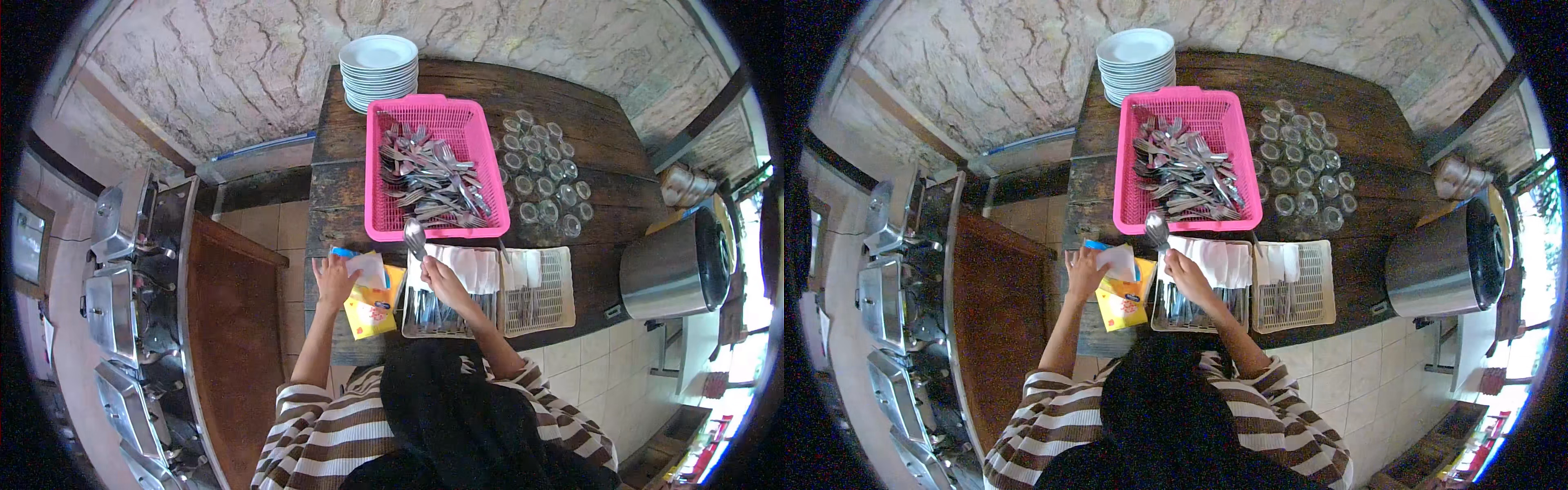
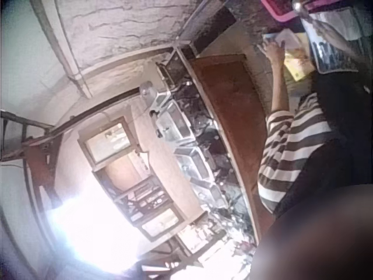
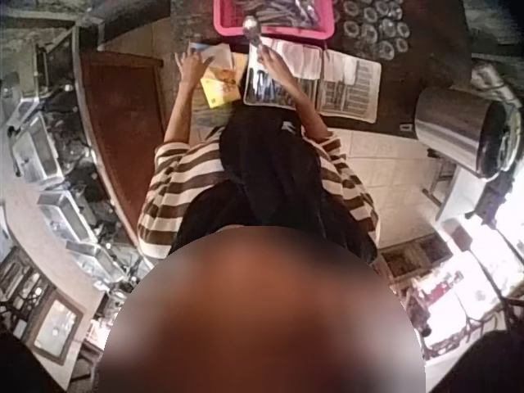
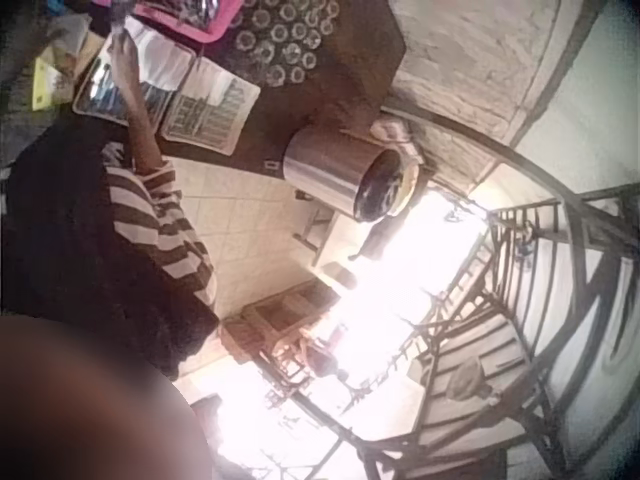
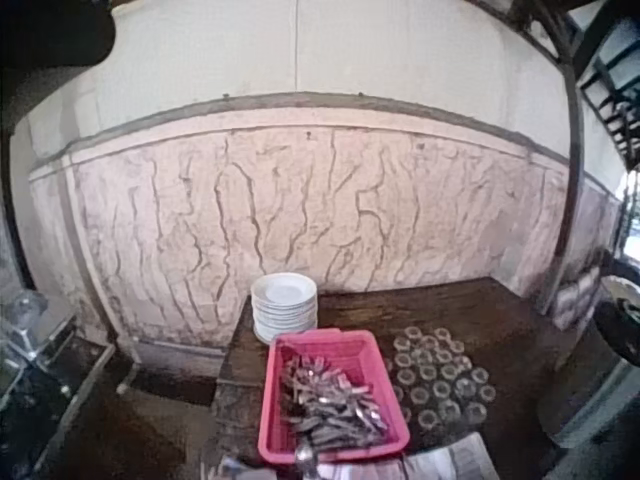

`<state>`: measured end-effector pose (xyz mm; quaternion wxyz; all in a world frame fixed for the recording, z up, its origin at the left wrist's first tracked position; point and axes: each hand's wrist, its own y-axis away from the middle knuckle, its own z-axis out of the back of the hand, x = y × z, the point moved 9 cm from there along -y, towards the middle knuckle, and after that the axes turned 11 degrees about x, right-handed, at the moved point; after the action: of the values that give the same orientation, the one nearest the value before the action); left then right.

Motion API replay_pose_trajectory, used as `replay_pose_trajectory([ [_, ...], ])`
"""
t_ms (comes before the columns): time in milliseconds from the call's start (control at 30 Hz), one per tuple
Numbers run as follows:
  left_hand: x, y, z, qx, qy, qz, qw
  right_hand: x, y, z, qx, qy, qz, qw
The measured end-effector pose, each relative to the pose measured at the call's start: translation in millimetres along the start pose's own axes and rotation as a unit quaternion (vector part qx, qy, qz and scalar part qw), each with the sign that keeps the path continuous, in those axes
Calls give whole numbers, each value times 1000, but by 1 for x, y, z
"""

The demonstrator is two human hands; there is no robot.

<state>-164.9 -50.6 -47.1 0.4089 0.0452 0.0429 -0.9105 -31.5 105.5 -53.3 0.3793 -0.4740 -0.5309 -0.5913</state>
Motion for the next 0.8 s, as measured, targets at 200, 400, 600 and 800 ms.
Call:
replay_pose_trajectory([
  [200,-33,-22,55,77,357,-116,924,13,7,-9,-18,91,26,995],
  [400,-17,-15,94,-37,436,-77,896,49,6,-8,-62,126,133,981],
  [600,-58,-14,148,-111,340,-223,907,61,1,8,-83,191,144,967],
  [800,-45,-28,177,-157,450,-95,874,62,3,8,-48,13,50,998],
])
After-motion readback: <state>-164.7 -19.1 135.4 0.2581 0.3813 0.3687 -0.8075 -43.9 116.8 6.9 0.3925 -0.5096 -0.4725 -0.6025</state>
